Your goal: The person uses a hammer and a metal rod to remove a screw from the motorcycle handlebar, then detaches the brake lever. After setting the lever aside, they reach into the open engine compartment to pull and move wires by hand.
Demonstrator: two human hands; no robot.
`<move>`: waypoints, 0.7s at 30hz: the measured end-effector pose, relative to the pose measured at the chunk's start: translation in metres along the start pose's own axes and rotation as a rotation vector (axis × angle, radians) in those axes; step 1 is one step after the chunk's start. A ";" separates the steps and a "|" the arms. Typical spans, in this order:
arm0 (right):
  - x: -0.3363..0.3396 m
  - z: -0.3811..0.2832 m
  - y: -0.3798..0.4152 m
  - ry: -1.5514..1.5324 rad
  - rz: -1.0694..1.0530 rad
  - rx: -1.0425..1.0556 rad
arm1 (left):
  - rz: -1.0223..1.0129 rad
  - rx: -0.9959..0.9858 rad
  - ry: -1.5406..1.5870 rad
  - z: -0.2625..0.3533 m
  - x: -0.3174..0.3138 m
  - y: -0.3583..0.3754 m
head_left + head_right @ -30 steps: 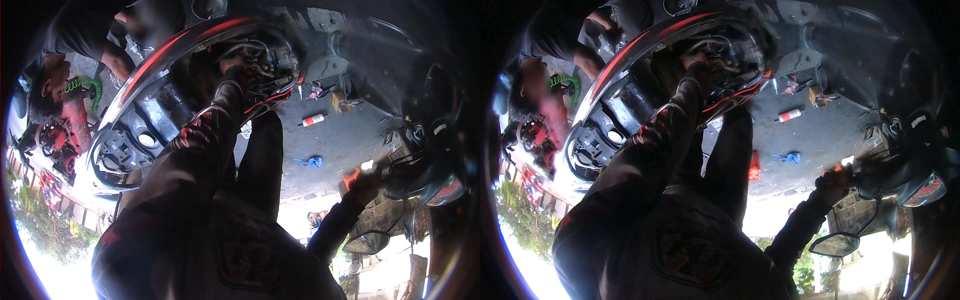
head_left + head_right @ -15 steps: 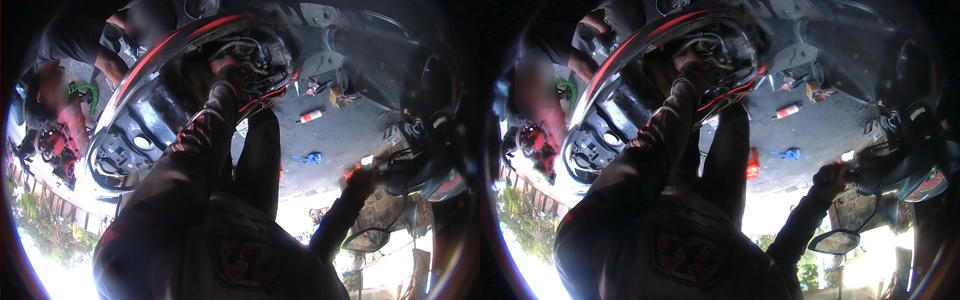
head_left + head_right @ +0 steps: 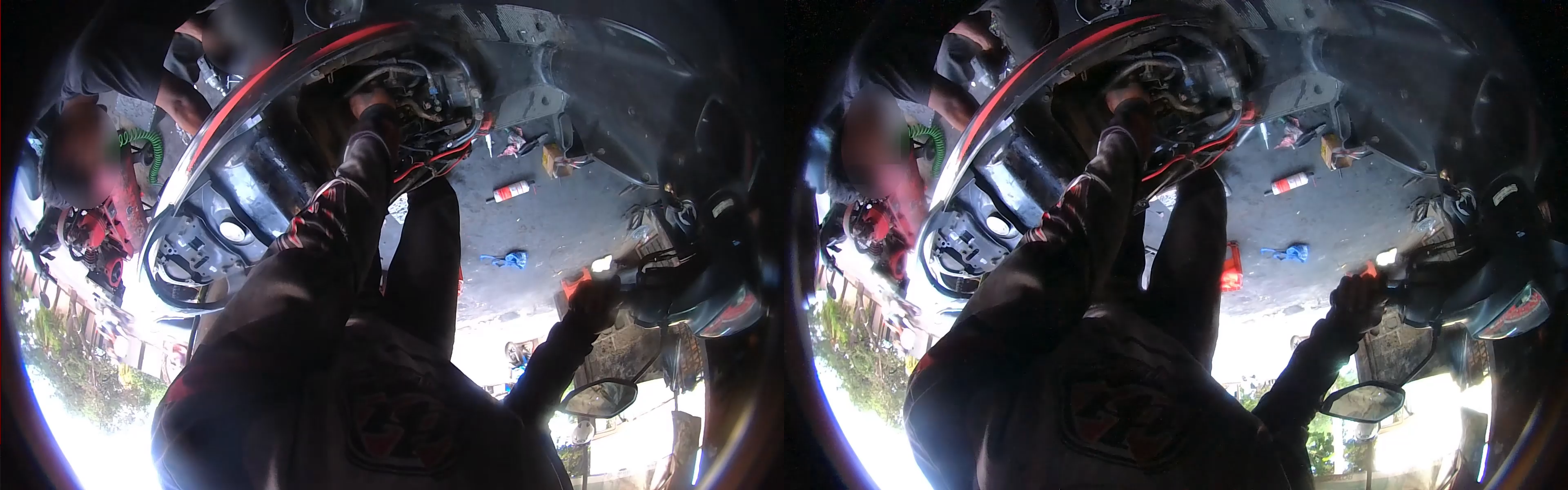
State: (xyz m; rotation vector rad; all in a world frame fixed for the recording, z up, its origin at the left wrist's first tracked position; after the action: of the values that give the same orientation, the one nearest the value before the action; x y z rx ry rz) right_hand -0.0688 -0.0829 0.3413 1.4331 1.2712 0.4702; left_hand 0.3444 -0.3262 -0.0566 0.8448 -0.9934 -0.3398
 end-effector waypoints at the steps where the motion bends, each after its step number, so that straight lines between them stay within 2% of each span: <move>1: -0.018 0.013 0.001 0.334 -0.214 -0.162 | -0.034 -0.029 -0.083 0.008 0.007 0.005; 2: -0.032 0.031 0.010 0.670 -0.428 -0.322 | -0.065 -0.060 -0.167 0.014 0.012 0.009; 3: -0.033 0.030 0.012 0.673 -0.430 -0.318 | -0.041 -0.016 -0.051 0.007 0.009 0.007; 5: -0.020 0.002 0.015 1.013 0.015 0.076 | -0.023 0.024 0.065 -0.006 0.002 0.000; 7: 0.003 -0.033 -0.002 1.019 -0.017 0.149 | -0.119 -0.080 -0.383 0.000 -0.002 -0.009; 8: 0.007 -0.040 -0.003 1.021 -0.034 0.183 | -0.121 -0.086 -0.380 -0.002 -0.013 -0.011; 9: 0.010 -0.047 -0.004 1.022 -0.051 0.217 | 0.146 -0.116 0.065 -0.012 -0.026 -0.017; 11: 0.005 -0.048 -0.001 1.089 0.061 0.406 | 0.406 -0.139 0.514 -0.045 -0.065 -0.035; 13: -0.010 -0.038 0.014 1.247 0.235 0.665 | 0.022 -0.101 -0.188 -0.008 -0.024 -0.018; 14: -0.017 -0.034 0.020 1.341 0.316 0.780 | -0.095 -0.120 -0.387 0.015 -0.003 0.002; 16: -0.028 -0.023 0.030 1.503 0.461 0.958 | -0.153 -0.110 -0.458 0.034 0.017 0.015; 18: -0.036 -0.015 0.034 1.607 0.574 1.052 | -0.179 -0.083 -0.458 0.041 0.030 0.021; 21: -0.038 -0.011 0.036 1.639 0.544 1.129 | -0.209 -0.072 -0.436 0.040 0.030 0.021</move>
State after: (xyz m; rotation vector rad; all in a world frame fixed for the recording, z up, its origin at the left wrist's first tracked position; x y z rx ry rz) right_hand -0.0756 -0.1038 0.3898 2.4379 2.6665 1.6976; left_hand 0.3241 -0.3498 -0.0115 0.8276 -1.2886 -0.7577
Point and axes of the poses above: each hand's wrist, its own y-axis away from the middle knuckle, its own x-axis out of the back of the hand, z = x × y, the point moved 7 cm from there along -y, towards the middle knuckle, and after that the axes turned 15 degrees about -x, right-handed, at the moved point
